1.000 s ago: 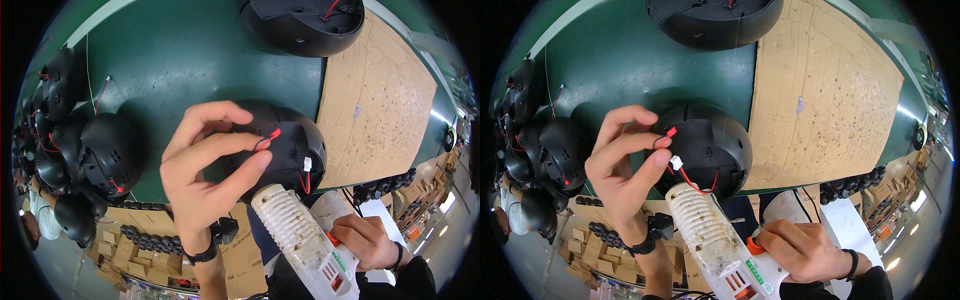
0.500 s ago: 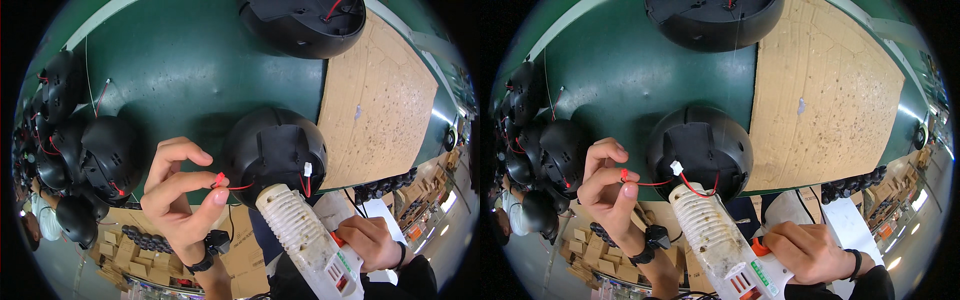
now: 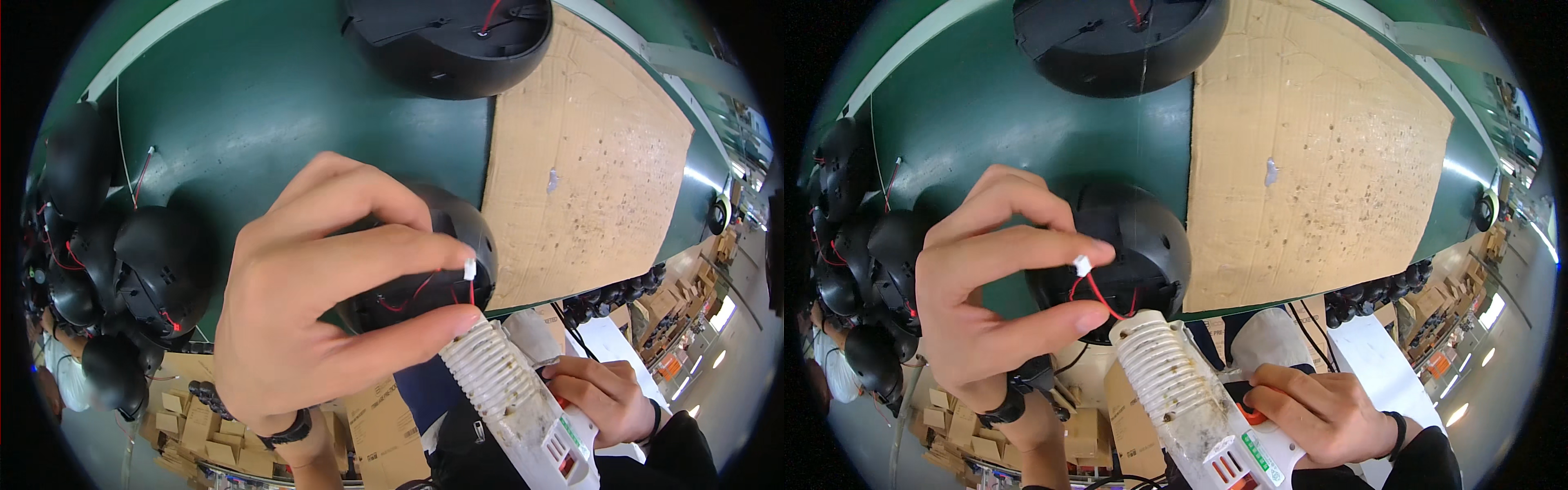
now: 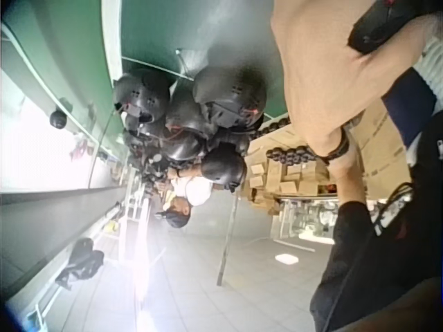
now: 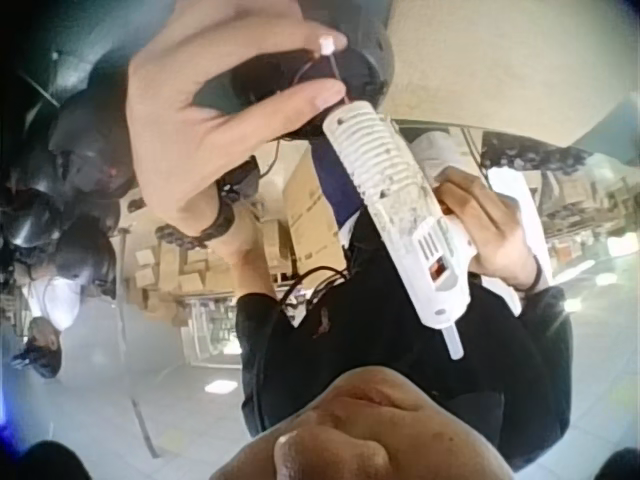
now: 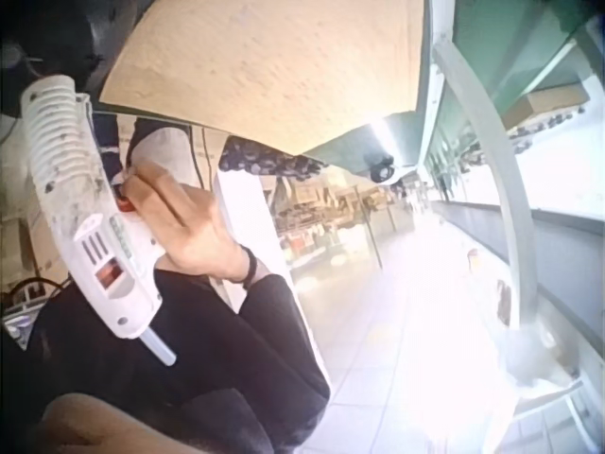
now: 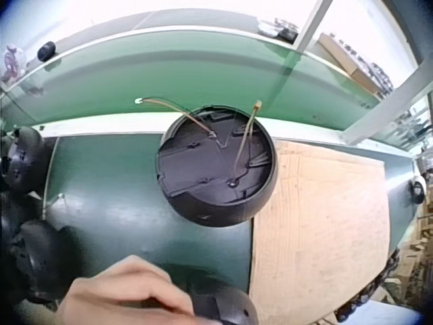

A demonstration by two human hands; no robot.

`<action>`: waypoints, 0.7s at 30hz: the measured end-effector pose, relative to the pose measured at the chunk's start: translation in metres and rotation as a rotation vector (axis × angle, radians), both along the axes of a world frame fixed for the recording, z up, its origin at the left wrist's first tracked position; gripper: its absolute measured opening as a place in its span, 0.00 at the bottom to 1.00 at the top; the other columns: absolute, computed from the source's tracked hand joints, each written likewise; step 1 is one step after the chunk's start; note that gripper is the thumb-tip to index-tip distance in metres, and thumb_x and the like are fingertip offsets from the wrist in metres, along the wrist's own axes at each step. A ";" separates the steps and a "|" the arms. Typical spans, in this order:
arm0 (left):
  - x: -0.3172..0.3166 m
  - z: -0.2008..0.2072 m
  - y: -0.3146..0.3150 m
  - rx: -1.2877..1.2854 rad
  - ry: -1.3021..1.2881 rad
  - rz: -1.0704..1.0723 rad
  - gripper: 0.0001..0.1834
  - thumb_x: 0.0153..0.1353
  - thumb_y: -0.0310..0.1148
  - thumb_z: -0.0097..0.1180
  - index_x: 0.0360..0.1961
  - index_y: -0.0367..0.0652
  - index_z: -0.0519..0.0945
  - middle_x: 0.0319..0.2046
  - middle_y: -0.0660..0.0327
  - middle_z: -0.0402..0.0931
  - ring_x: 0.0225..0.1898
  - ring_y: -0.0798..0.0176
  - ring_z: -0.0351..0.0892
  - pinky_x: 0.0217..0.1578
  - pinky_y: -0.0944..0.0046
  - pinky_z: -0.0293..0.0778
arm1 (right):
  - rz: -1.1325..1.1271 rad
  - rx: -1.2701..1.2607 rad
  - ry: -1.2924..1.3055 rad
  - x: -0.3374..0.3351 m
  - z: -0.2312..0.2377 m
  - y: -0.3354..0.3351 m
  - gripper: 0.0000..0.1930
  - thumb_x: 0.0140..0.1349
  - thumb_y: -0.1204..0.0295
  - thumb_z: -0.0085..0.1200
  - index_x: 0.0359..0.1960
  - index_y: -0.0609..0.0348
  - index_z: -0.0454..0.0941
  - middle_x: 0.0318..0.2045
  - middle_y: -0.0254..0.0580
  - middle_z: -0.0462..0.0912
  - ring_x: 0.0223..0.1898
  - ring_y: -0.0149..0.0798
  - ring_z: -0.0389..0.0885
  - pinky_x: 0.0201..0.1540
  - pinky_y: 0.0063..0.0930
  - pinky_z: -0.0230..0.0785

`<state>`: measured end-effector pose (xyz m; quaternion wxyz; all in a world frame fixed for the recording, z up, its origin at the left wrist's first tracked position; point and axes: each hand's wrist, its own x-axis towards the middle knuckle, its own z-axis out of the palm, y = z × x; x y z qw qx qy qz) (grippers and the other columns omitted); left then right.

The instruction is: Assembling black plastic housings using a hot glue gun and organizing wiring.

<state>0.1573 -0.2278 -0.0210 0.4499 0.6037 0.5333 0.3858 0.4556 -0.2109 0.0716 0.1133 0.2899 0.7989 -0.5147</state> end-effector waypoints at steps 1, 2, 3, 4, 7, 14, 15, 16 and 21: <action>0.001 0.000 0.003 -0.015 -0.032 -0.048 0.16 0.38 0.30 0.69 0.31 0.37 0.85 0.28 0.59 0.76 0.33 0.59 0.72 0.34 0.65 0.67 | -0.001 0.006 -0.013 0.002 0.001 0.000 0.21 0.49 0.64 0.65 0.39 0.67 0.75 0.38 0.49 0.78 0.26 0.40 0.83 0.26 0.27 0.77; 0.002 0.000 0.006 -0.031 -0.062 -0.096 0.15 0.37 0.28 0.69 0.30 0.37 0.85 0.25 0.61 0.75 0.31 0.60 0.72 0.31 0.65 0.66 | -0.002 0.008 -0.017 0.003 0.003 0.001 0.21 0.49 0.64 0.65 0.39 0.67 0.75 0.38 0.49 0.78 0.26 0.40 0.83 0.26 0.27 0.77; 0.004 -0.001 0.011 -0.014 -0.077 -0.082 0.10 0.39 0.24 0.67 0.28 0.37 0.85 0.23 0.62 0.75 0.29 0.63 0.72 0.29 0.67 0.65 | -0.003 0.022 -0.024 0.002 0.005 0.001 0.21 0.48 0.64 0.65 0.38 0.67 0.75 0.38 0.49 0.78 0.26 0.40 0.83 0.26 0.27 0.76; 0.008 0.001 0.013 -0.012 -0.079 -0.083 0.10 0.39 0.24 0.67 0.28 0.37 0.85 0.23 0.62 0.75 0.29 0.63 0.72 0.29 0.67 0.65 | -0.004 0.035 -0.031 0.001 0.007 0.002 0.21 0.48 0.64 0.65 0.38 0.67 0.75 0.37 0.49 0.78 0.26 0.40 0.83 0.25 0.27 0.76; 0.021 -0.002 0.017 -0.117 -0.114 0.009 0.04 0.43 0.20 0.63 0.24 0.36 0.82 0.23 0.60 0.75 0.25 0.69 0.72 0.27 0.71 0.65 | -0.003 0.029 -0.065 0.001 0.010 0.004 0.21 0.48 0.64 0.65 0.38 0.68 0.75 0.36 0.50 0.78 0.25 0.40 0.82 0.25 0.28 0.76; 0.026 -0.001 0.017 -0.115 -0.124 0.060 0.05 0.43 0.18 0.62 0.25 0.35 0.82 0.23 0.61 0.75 0.25 0.70 0.72 0.28 0.72 0.66 | -0.039 0.037 -0.061 -0.005 0.013 0.001 0.21 0.48 0.65 0.65 0.37 0.69 0.75 0.34 0.49 0.78 0.24 0.40 0.82 0.23 0.27 0.75; 0.026 -0.001 0.017 -0.107 -0.129 0.075 0.05 0.43 0.18 0.63 0.25 0.35 0.82 0.24 0.60 0.75 0.25 0.70 0.72 0.28 0.72 0.66 | -0.034 0.028 -0.070 -0.006 0.014 0.002 0.20 0.48 0.65 0.66 0.37 0.69 0.75 0.33 0.49 0.78 0.24 0.40 0.82 0.23 0.27 0.75; 0.025 -0.001 0.015 -0.099 -0.132 0.090 0.05 0.43 0.18 0.63 0.25 0.35 0.82 0.24 0.60 0.75 0.25 0.70 0.72 0.28 0.72 0.66 | -0.028 0.018 -0.077 -0.008 0.014 0.002 0.20 0.48 0.66 0.66 0.36 0.69 0.75 0.32 0.48 0.78 0.24 0.40 0.82 0.23 0.27 0.75; 0.027 -0.009 0.015 -0.086 -0.162 0.091 0.06 0.42 0.18 0.62 0.25 0.34 0.81 0.25 0.59 0.75 0.26 0.69 0.71 0.29 0.72 0.66 | -0.007 -0.017 -0.120 -0.004 0.014 0.005 0.20 0.47 0.68 0.66 0.35 0.70 0.75 0.30 0.48 0.78 0.24 0.41 0.82 0.22 0.28 0.75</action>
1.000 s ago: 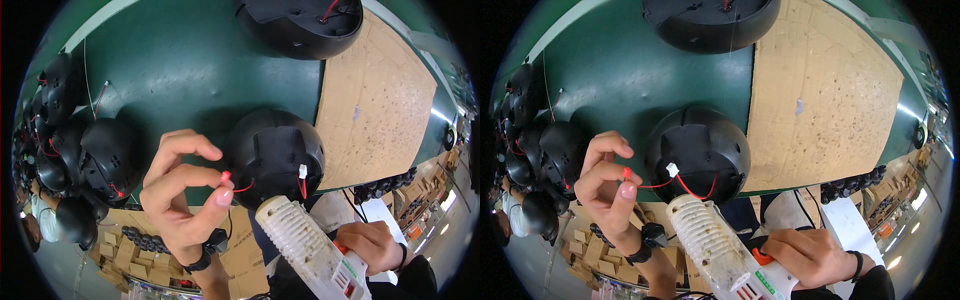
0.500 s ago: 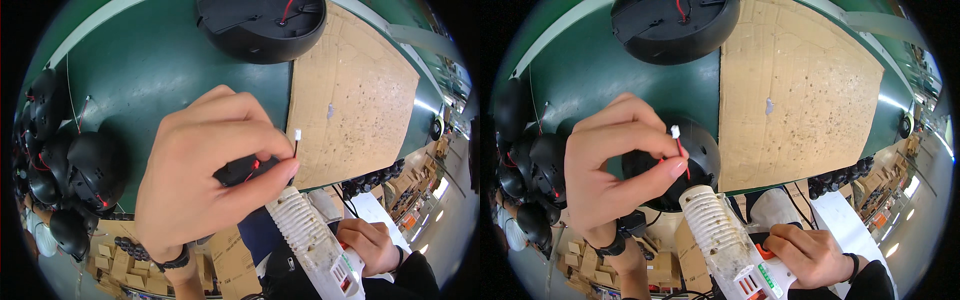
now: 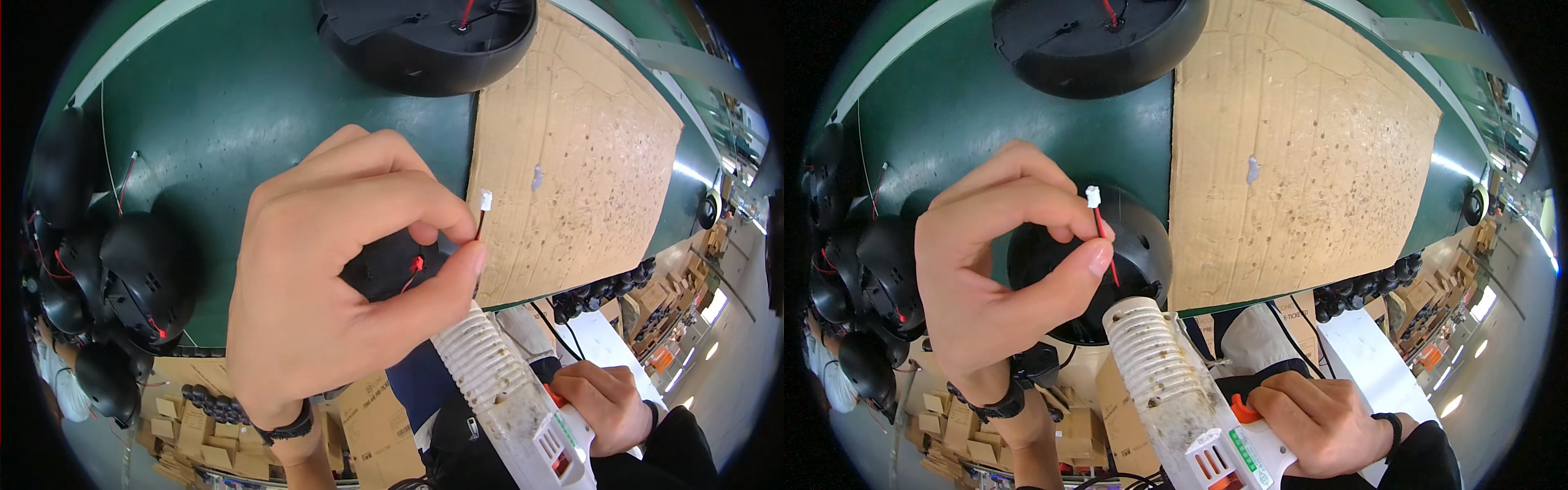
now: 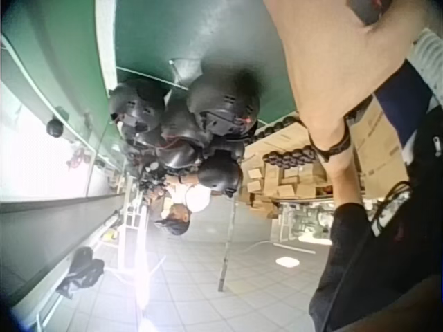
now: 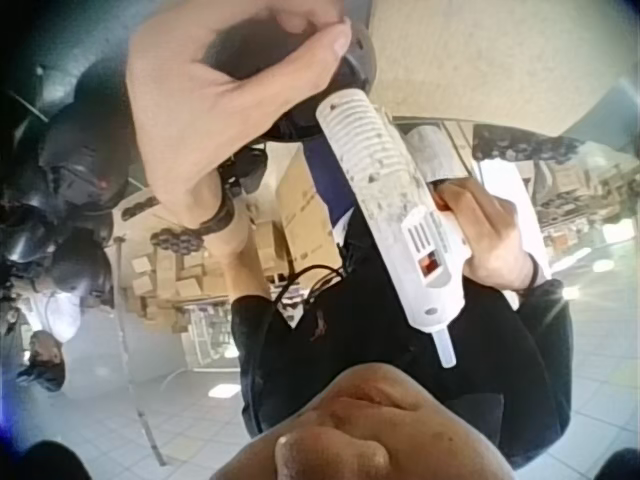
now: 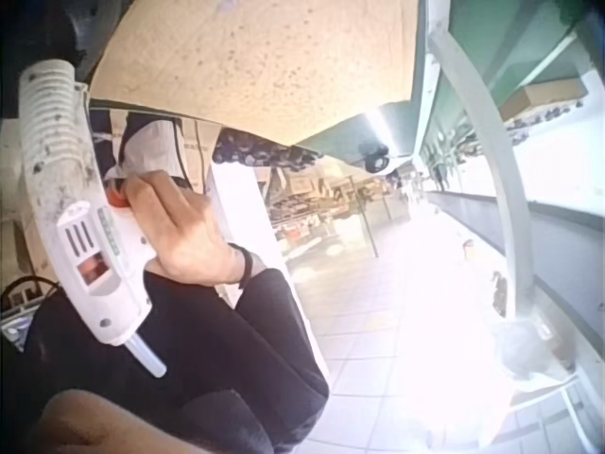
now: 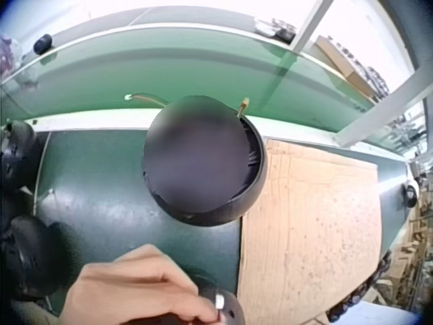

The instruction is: Assembling black plastic housings using a hot glue gun and organizing wiring.

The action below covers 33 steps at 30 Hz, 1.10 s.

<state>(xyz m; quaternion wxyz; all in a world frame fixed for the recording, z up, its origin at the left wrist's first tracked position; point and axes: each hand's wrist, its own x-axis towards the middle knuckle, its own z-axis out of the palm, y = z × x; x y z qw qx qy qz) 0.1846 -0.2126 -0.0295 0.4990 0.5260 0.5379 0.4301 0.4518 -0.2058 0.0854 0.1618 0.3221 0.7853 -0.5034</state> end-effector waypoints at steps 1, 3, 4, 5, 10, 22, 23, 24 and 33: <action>-0.002 0.001 0.000 0.007 0.001 -0.004 0.06 0.42 0.18 0.62 0.25 0.34 0.80 0.25 0.59 0.75 0.26 0.69 0.71 0.29 0.72 0.66 | -0.002 -0.010 -0.002 0.000 0.001 0.000 0.19 0.47 0.68 0.67 0.35 0.71 0.74 0.30 0.48 0.78 0.23 0.41 0.82 0.22 0.29 0.75; -0.008 0.005 -0.003 -0.006 0.025 -0.002 0.06 0.41 0.18 0.62 0.25 0.34 0.80 0.25 0.58 0.75 0.26 0.69 0.71 0.29 0.72 0.66 | -0.002 -0.010 -0.001 0.000 0.003 0.001 0.19 0.46 0.69 0.67 0.35 0.71 0.74 0.29 0.48 0.78 0.23 0.41 0.82 0.22 0.29 0.75; -0.012 0.008 -0.006 -0.017 0.050 -0.002 0.06 0.41 0.18 0.61 0.24 0.33 0.79 0.26 0.57 0.75 0.26 0.68 0.71 0.30 0.72 0.66 | -0.003 -0.008 0.000 0.000 0.005 0.002 0.19 0.46 0.69 0.67 0.34 0.71 0.74 0.29 0.48 0.78 0.23 0.41 0.82 0.21 0.29 0.75; -0.015 0.010 -0.009 -0.020 0.054 -0.001 0.06 0.41 0.18 0.61 0.24 0.33 0.79 0.26 0.57 0.75 0.26 0.68 0.71 0.30 0.72 0.66 | -0.002 -0.011 0.004 -0.001 0.005 0.002 0.19 0.46 0.69 0.67 0.34 0.71 0.74 0.29 0.48 0.78 0.23 0.41 0.82 0.21 0.29 0.75; -0.021 0.007 -0.018 -0.024 0.048 0.016 0.06 0.42 0.17 0.60 0.25 0.34 0.78 0.28 0.56 0.75 0.28 0.66 0.72 0.31 0.70 0.67 | -0.004 -0.003 -0.012 -0.002 0.004 0.003 0.19 0.45 0.70 0.67 0.34 0.70 0.74 0.29 0.48 0.78 0.22 0.41 0.81 0.21 0.29 0.74; -0.018 -0.001 -0.025 0.003 0.010 0.073 0.06 0.43 0.18 0.60 0.26 0.34 0.78 0.28 0.57 0.77 0.30 0.66 0.72 0.34 0.69 0.67 | -0.007 0.002 -0.069 0.000 0.015 -0.001 0.21 0.45 0.69 0.66 0.39 0.68 0.75 0.36 0.48 0.78 0.25 0.42 0.81 0.24 0.29 0.75; -0.019 0.001 -0.025 0.007 0.005 0.081 0.06 0.43 0.18 0.60 0.26 0.34 0.78 0.28 0.57 0.77 0.30 0.66 0.72 0.34 0.69 0.67 | -0.003 0.008 -0.064 -0.003 0.017 0.000 0.21 0.45 0.69 0.66 0.39 0.68 0.75 0.36 0.48 0.78 0.25 0.42 0.81 0.24 0.29 0.75; -0.021 0.005 -0.027 0.007 0.023 0.082 0.06 0.43 0.18 0.60 0.26 0.34 0.78 0.28 0.57 0.77 0.30 0.66 0.72 0.34 0.69 0.67 | 0.013 0.007 -0.055 -0.008 0.015 0.001 0.22 0.45 0.69 0.66 0.41 0.67 0.74 0.37 0.48 0.77 0.26 0.43 0.81 0.25 0.28 0.75; -0.019 0.018 -0.052 -0.002 0.097 0.106 0.39 0.46 0.19 0.51 0.65 0.41 0.62 0.63 0.48 0.61 0.64 0.48 0.61 0.60 0.55 0.64 | -0.115 0.107 -0.016 -0.011 0.071 0.016 0.21 0.45 0.74 0.63 0.43 0.66 0.77 0.32 0.56 0.80 0.35 0.58 0.81 0.35 0.36 0.74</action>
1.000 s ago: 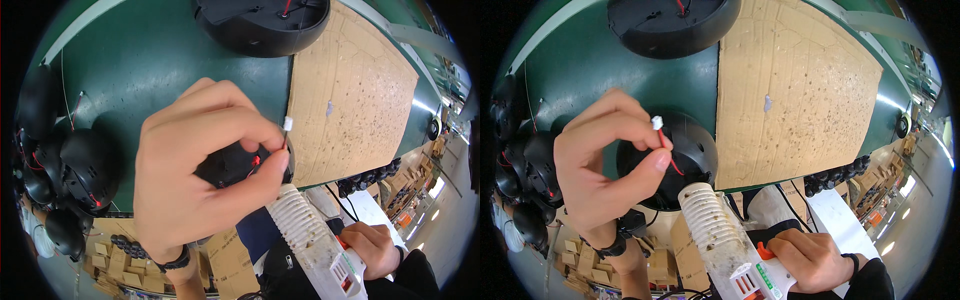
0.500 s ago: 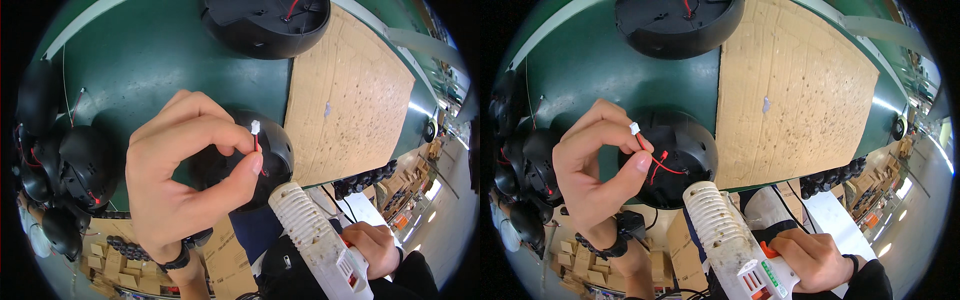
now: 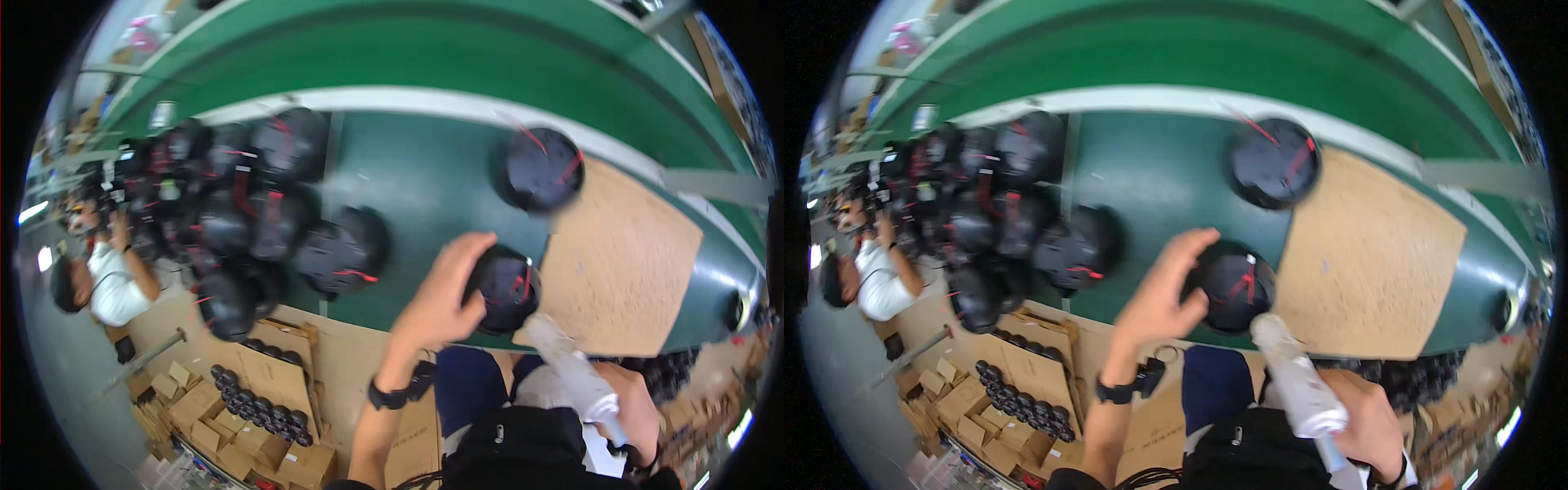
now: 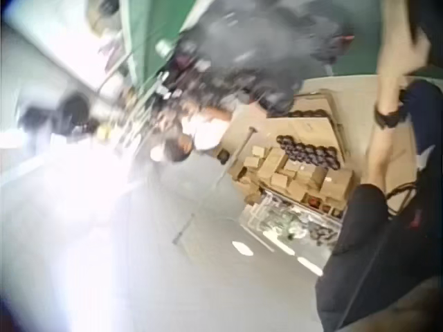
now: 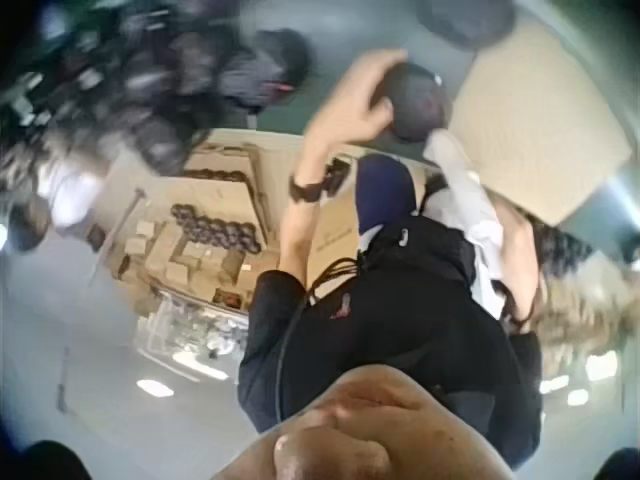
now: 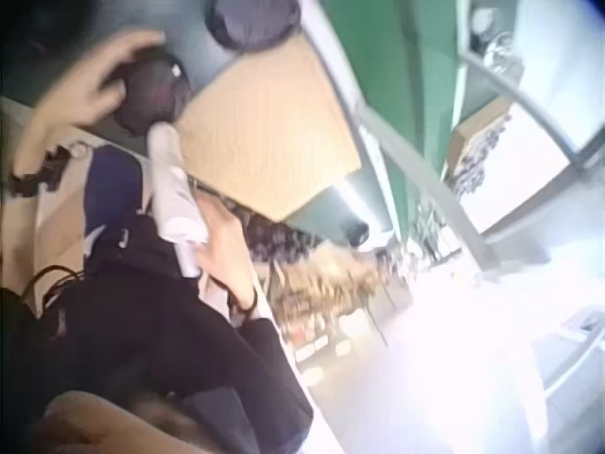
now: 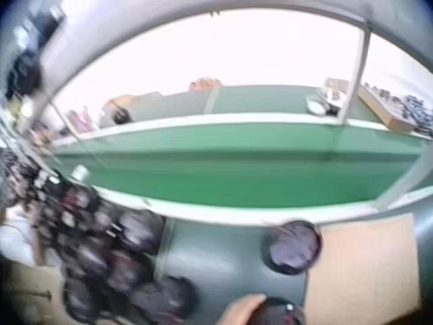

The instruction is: Assembling black plastic housings using a hot glue gun and organizing wiring.

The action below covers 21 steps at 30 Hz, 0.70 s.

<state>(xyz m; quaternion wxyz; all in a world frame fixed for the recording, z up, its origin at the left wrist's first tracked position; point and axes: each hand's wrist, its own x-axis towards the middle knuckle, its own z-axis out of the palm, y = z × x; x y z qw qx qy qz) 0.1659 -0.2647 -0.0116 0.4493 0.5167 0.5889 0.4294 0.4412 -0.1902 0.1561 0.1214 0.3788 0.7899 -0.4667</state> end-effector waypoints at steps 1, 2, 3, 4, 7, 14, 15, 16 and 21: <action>-0.002 0.003 -0.022 -0.046 0.087 -0.047 0.45 0.43 0.20 0.52 0.68 0.39 0.56 0.66 0.44 0.55 0.69 0.43 0.53 0.66 0.53 0.55 | -0.102 -0.059 0.014 0.023 -0.018 -0.008 0.19 0.44 0.75 0.62 0.41 0.66 0.77 0.30 0.55 0.80 0.32 0.59 0.80 0.34 0.35 0.73; 0.004 0.005 -0.027 -0.076 0.073 -0.083 0.49 0.41 0.22 0.56 0.69 0.37 0.52 0.66 0.39 0.52 0.70 0.41 0.49 0.69 0.52 0.49 | -0.224 -0.057 -0.025 0.043 -0.012 -0.014 0.18 0.44 0.76 0.62 0.40 0.66 0.78 0.28 0.54 0.80 0.30 0.59 0.80 0.32 0.34 0.72; 0.013 0.008 -0.034 -0.154 0.138 -0.093 0.54 0.40 0.24 0.61 0.70 0.39 0.49 0.67 0.35 0.48 0.70 0.37 0.47 0.68 0.50 0.50 | -0.446 -0.142 -0.103 0.049 -0.006 -0.016 0.18 0.44 0.78 0.60 0.40 0.66 0.77 0.25 0.53 0.78 0.27 0.60 0.78 0.30 0.34 0.71; 0.022 0.016 -0.037 -0.187 0.281 -0.093 0.59 0.38 0.29 0.67 0.71 0.42 0.46 0.67 0.34 0.46 0.69 0.33 0.47 0.67 0.49 0.53 | -0.662 -0.234 -0.189 0.056 0.002 -0.017 0.18 0.44 0.79 0.59 0.40 0.67 0.76 0.23 0.52 0.77 0.24 0.61 0.76 0.29 0.35 0.69; 0.048 0.021 -0.037 -0.220 0.552 -0.007 0.67 0.32 0.41 0.76 0.71 0.44 0.45 0.66 0.36 0.48 0.66 0.33 0.54 0.63 0.48 0.61 | -0.511 0.195 0.032 0.083 -0.032 0.001 0.20 0.46 0.81 0.57 0.44 0.67 0.73 0.26 0.53 0.76 0.27 0.60 0.75 0.31 0.39 0.68; 0.060 0.046 -0.060 -0.607 0.592 0.318 0.71 0.29 0.49 0.78 0.71 0.44 0.42 0.61 0.41 0.56 0.59 0.37 0.66 0.54 0.45 0.71 | -0.313 0.686 0.015 0.123 -0.162 0.059 0.28 0.45 0.75 0.64 0.51 0.59 0.69 0.51 0.56 0.69 0.42 0.60 0.78 0.41 0.45 0.72; 0.061 0.046 -0.070 -0.594 0.597 0.332 0.71 0.29 0.49 0.78 0.71 0.44 0.42 0.61 0.41 0.56 0.59 0.37 0.66 0.54 0.45 0.71 | -0.300 0.606 -0.076 0.126 -0.165 0.059 0.30 0.44 0.73 0.64 0.52 0.58 0.68 0.51 0.56 0.70 0.46 0.61 0.76 0.44 0.46 0.72; 0.058 0.043 -0.079 -0.654 0.578 0.415 0.72 0.29 0.51 0.77 0.71 0.43 0.42 0.60 0.41 0.57 0.58 0.37 0.67 0.54 0.46 0.71 | -0.282 0.529 -0.159 0.127 -0.167 0.063 0.32 0.43 0.71 0.64 0.53 0.57 0.67 0.51 0.56 0.70 0.51 0.61 0.74 0.46 0.46 0.72; 0.063 0.017 -0.092 -0.649 0.554 0.629 0.74 0.27 0.54 0.77 0.70 0.41 0.42 0.59 0.40 0.58 0.57 0.37 0.69 0.55 0.47 0.71 | -0.145 0.586 -0.137 0.120 -0.156 0.081 0.41 0.42 0.67 0.67 0.61 0.60 0.62 0.56 0.62 0.68 0.58 0.62 0.67 0.56 0.51 0.64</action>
